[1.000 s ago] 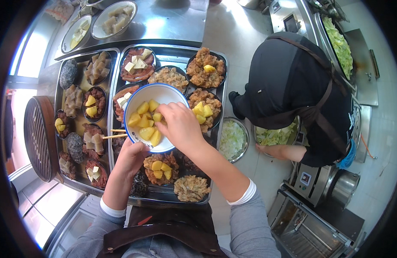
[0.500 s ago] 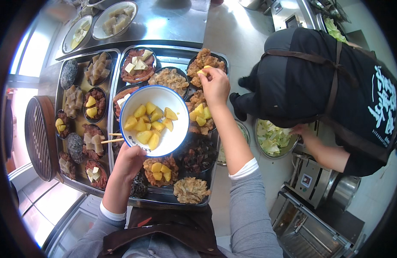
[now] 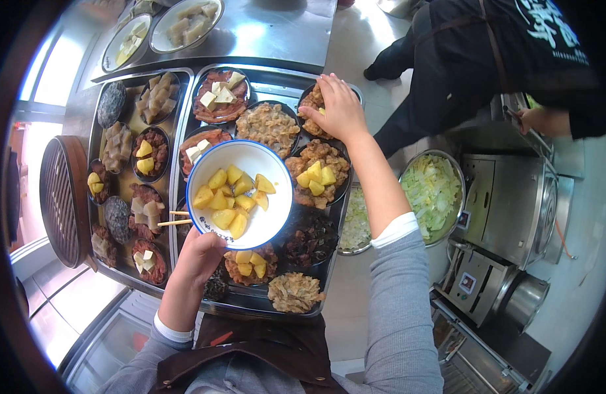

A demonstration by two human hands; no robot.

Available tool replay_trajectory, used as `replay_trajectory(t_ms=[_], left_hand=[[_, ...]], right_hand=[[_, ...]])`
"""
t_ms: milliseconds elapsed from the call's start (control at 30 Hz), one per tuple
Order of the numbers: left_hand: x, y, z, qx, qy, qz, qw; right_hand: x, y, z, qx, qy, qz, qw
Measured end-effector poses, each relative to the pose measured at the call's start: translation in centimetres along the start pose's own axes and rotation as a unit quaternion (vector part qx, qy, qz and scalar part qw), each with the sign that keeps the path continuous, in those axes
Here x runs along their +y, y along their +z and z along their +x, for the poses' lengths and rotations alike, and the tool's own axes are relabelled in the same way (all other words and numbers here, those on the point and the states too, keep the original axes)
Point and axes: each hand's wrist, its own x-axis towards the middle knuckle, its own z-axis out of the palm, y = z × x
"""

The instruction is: The person uses chopsticks to place small white cubes and yellow chunks onto multiple round food items arranged on trays. The person then places the bowl of yellow chunks on the counter.

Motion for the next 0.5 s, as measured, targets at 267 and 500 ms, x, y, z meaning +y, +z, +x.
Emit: replay_trajectory(t_ms=[267, 500], left_hand=[[-0.2, -0.1, 0.4, -0.008, 0.018, -0.018, 1.000], [1.2, 0.4, 0.2, -0.023, 0.020, -0.032, 0.999]], right_hand=[[0.8, 1.1, -0.1, 0.008, -0.033, -0.028, 0.999], [-7.1, -7.3, -0.2, 0.108, -0.003, 0.220, 0.969]])
